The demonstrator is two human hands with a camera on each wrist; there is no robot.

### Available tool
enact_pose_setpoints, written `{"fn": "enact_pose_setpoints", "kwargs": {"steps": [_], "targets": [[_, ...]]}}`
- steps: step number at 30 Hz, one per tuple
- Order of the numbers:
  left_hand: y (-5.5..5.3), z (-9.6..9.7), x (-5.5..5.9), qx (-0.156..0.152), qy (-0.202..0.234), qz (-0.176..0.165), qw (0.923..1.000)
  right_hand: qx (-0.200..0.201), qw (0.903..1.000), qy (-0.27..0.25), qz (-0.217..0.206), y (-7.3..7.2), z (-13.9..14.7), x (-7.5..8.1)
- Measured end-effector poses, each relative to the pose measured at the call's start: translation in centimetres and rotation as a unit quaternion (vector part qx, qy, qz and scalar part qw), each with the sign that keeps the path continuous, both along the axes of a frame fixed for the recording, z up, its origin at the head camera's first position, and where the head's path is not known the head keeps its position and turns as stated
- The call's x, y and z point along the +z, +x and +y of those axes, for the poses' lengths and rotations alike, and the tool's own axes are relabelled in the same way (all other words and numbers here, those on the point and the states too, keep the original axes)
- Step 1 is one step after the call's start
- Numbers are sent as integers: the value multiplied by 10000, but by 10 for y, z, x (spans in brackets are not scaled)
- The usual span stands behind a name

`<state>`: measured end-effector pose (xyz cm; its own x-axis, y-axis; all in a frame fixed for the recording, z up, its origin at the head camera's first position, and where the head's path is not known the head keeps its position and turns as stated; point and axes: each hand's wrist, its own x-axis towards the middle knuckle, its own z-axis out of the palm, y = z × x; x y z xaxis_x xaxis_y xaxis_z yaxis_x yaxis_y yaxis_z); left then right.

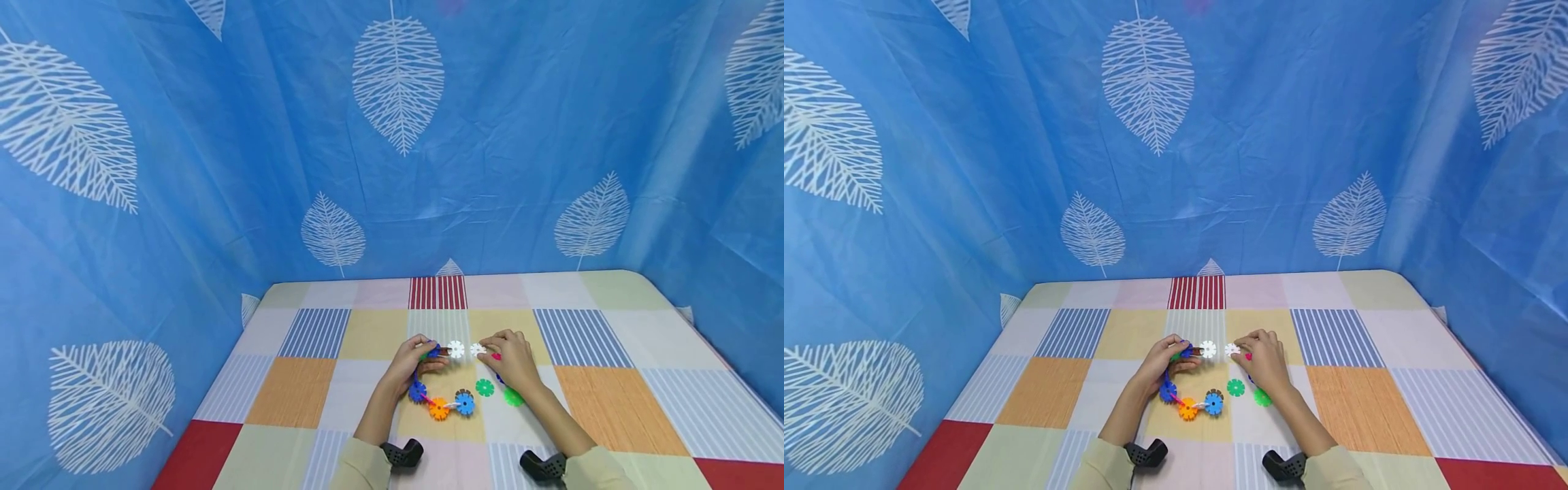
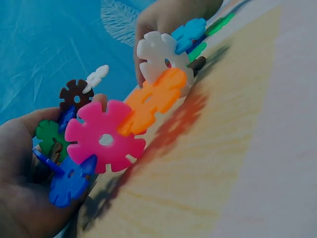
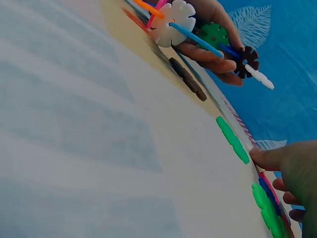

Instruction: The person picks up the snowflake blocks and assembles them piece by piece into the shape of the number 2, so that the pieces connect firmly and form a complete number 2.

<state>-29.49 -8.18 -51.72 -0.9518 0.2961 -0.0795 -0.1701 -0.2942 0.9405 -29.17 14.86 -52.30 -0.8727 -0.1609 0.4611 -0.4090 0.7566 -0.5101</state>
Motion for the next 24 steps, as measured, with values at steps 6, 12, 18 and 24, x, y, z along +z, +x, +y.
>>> {"fn": "enact_pose_setpoints", "kwargs": {"steps": [6, 12, 18, 24], "targets": [[0, 1, 1, -37, -114, 126, 9998, 605, 9891, -1322, -214, 1, -5, 3], [1, 1, 2, -155, -171, 413, 9989, 995, 9733, -2067, -28, 6, -11, 11], [0, 0, -1, -240, -79, 717, 9971, 1102, 9692, -2202, 88, 23, -19, 35], [0, 3, 1, -35, -229, 358, 9991, 1215, 9714, -2000, 411, 17, -18, 26]]}}
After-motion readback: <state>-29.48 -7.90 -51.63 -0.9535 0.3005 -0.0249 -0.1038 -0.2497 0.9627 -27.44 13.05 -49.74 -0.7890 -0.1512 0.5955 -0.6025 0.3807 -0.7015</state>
